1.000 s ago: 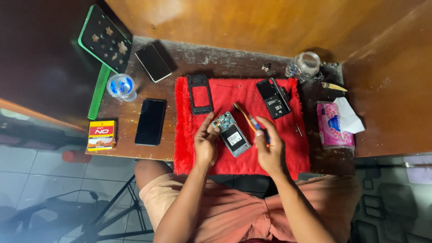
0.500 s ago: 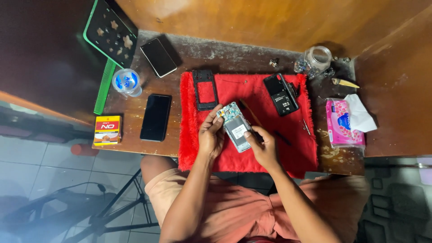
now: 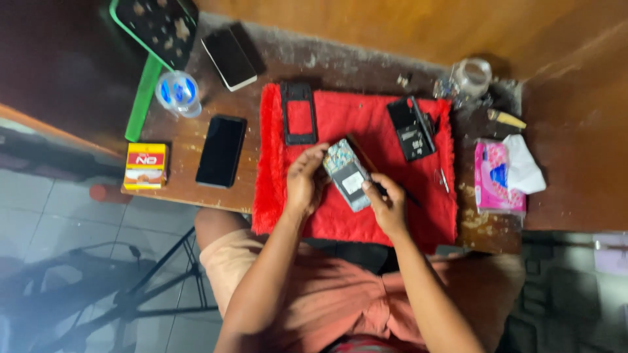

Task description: A person uses a plastic prying tool to carefully disconnect components and lift a circuit board from a smartphone frame.

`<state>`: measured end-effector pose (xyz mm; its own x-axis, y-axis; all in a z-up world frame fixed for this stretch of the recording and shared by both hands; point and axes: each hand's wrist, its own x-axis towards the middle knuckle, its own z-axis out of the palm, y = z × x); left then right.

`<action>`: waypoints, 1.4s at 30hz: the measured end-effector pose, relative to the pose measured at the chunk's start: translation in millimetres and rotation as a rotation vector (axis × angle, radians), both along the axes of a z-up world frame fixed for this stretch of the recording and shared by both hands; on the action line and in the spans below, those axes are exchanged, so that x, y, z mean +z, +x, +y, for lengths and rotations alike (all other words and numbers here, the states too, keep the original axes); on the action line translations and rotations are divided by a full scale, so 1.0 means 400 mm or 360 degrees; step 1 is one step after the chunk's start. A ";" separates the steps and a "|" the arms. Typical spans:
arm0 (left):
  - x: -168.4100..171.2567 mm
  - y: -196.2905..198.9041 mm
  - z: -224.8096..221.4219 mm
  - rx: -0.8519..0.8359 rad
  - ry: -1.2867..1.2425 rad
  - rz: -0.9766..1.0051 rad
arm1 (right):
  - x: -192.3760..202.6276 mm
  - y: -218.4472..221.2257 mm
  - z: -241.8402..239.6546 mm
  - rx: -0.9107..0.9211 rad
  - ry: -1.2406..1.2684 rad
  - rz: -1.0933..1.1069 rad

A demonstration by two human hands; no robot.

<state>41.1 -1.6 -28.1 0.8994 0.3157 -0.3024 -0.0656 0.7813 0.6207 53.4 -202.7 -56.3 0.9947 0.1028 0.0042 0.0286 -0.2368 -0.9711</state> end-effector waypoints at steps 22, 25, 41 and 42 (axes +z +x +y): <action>-0.009 -0.015 0.005 0.0057 -0.0062 -0.0108 | 0.027 -0.015 0.017 -0.0043 0.0149 0.0048; 0.015 -0.018 0.001 0.0038 -0.0016 -0.0123 | 0.034 -0.017 0.021 -0.0078 0.0171 0.0073; 0.176 -0.009 0.003 -0.0255 0.0672 -0.0421 | 0.283 0.002 0.001 0.0134 0.0110 -0.0469; 0.206 -0.024 -0.004 -0.0273 0.0752 -0.0345 | 0.296 0.008 -0.008 0.0080 0.0102 -0.0496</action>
<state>31.6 -3.0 54.2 0.9759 0.2155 0.0347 -0.1270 0.4314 0.8932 56.6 -205.9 62.1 0.9381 0.1414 0.3160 0.3372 -0.1662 -0.9266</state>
